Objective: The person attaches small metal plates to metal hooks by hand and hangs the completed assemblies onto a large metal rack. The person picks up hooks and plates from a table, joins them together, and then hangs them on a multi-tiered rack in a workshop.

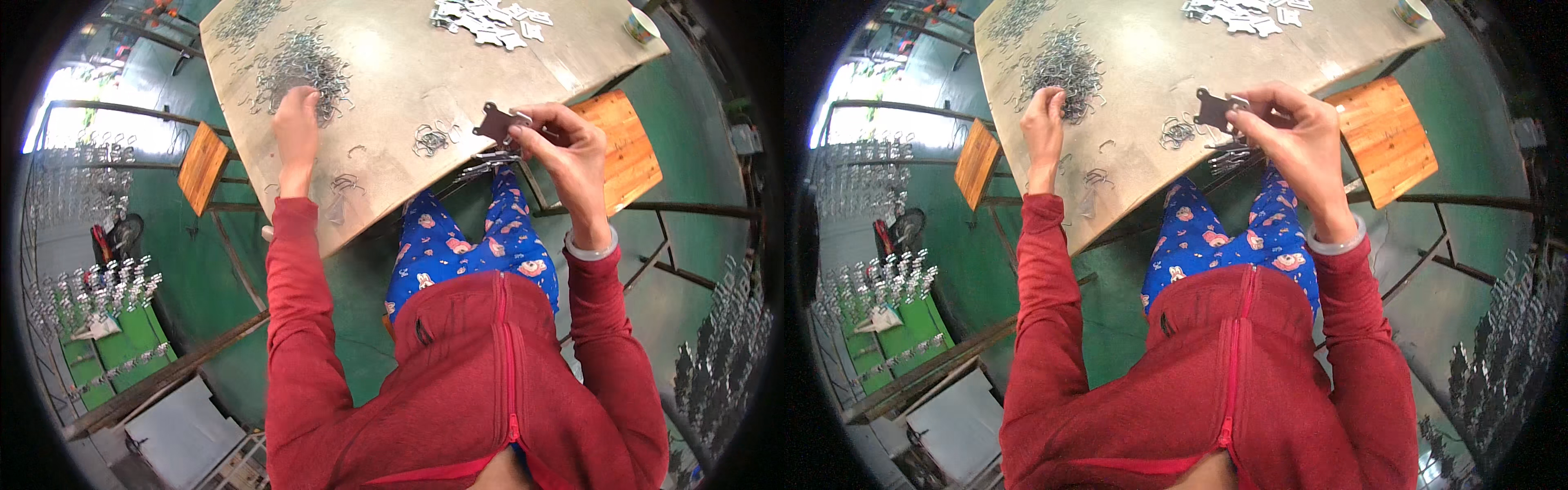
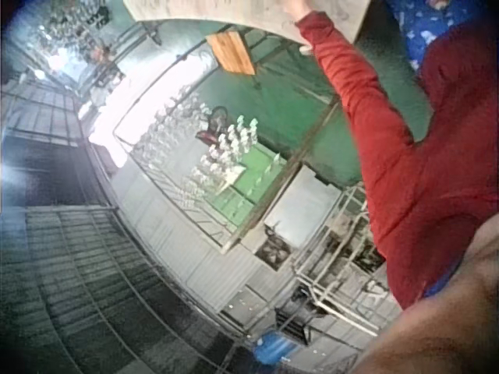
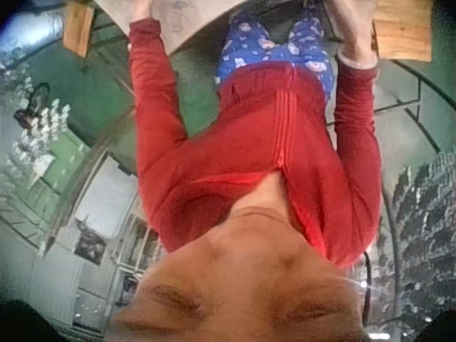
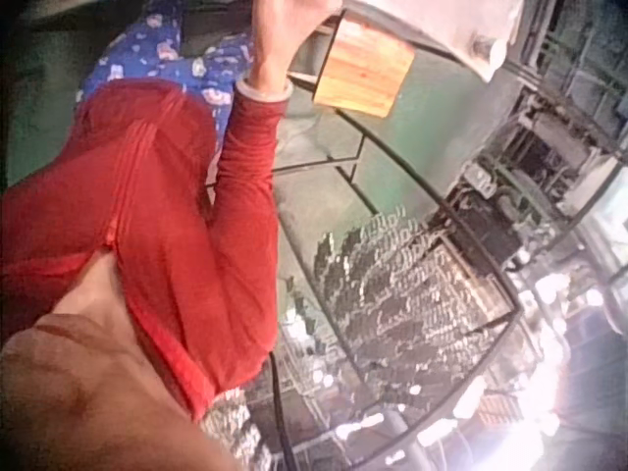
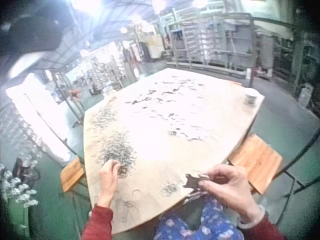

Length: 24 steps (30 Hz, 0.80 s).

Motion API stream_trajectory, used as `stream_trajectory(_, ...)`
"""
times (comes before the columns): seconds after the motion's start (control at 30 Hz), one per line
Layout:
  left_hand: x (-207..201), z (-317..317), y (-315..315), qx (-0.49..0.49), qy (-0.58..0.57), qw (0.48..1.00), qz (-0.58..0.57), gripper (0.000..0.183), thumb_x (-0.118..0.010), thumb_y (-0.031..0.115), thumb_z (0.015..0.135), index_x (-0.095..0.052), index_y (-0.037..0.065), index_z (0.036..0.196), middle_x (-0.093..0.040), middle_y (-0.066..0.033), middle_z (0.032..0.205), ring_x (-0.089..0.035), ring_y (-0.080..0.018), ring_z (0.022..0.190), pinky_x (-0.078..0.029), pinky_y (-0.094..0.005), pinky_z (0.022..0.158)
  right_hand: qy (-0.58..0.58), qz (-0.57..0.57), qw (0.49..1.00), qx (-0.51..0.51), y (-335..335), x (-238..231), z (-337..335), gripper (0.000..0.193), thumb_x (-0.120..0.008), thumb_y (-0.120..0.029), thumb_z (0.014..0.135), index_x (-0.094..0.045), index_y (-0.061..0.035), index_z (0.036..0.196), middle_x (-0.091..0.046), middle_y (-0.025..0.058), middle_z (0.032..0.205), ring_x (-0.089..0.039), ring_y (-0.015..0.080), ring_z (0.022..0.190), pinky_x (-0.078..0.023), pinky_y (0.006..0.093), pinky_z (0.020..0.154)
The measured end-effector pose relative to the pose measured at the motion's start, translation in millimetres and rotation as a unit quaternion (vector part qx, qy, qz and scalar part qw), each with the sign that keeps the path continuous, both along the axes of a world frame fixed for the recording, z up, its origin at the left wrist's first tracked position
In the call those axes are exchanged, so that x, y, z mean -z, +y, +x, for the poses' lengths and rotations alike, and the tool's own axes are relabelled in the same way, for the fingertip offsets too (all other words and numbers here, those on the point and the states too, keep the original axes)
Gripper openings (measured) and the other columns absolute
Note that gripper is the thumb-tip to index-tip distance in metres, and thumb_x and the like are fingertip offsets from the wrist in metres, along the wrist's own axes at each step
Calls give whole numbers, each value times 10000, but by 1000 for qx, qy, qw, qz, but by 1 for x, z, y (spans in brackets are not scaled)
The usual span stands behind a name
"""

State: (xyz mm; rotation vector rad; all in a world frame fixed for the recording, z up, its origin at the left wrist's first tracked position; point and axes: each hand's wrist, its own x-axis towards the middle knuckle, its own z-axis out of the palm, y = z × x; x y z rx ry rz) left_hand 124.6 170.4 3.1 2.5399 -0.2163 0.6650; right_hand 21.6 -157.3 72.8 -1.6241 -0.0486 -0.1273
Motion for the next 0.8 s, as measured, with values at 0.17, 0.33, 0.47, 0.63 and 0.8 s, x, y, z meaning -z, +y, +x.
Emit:
stream_trajectory(0.17, -14, -45, -76, 126, 146, 873, -448, 150, -558, 93, 889, -625, -31, 941, -618, -85, 768, -589, -151, 628, -534, -283, 585, 5, 42, 999, 9, -11, 9, -7, 136, -689, -44, 771, -659, 4, 894, -614, -3, 711, -531, 32, 614, -428, 174, 542)
stream_trajectory(0.33, -38, -99, -141, 199, 247, 755, -573, 136, -606, 87, 863, -627, -27, 933, -632, -79, 810, -607, -132, 724, -528, -266, 655, 30, 56, 998, -8, -16, 30, -17, 92, -675, -32, 778, -643, 8, 855, -620, 4, 709, -552, 49, 632, -435, 191, 561)
stream_trajectory(0.47, -47, -110, -168, 266, 264, 702, -606, 169, -666, 117, 828, -625, 7, 949, -640, -39, 859, -596, -96, 795, -478, -218, 754, 32, 69, 997, -8, -15, 34, -25, 120, -663, -2, 787, -628, 24, 898, -630, 36, 726, -570, 71, 639, -461, 200, 577)
stream_trajectory(0.63, -38, -104, -174, 247, 282, 697, -612, 186, -656, 151, 843, -615, 11, 959, -630, -23, 863, -574, -72, 770, -461, -208, 721, 41, 70, 997, 1, -14, 37, -29, 126, -661, 2, 786, -625, 25, 904, -629, 33, 746, -570, 72, 650, -464, 203, 587)
stream_trajectory(0.8, -36, -104, -183, 237, 279, 695, -619, 187, -635, 178, 864, -604, 13, 946, -623, -22, 862, -560, -69, 758, -447, -206, 705, 40, 87, 995, 16, -13, 39, -28, 132, -655, -12, 790, -638, 20, 917, -638, 17, 769, -567, 58, 675, -460, 199, 600)
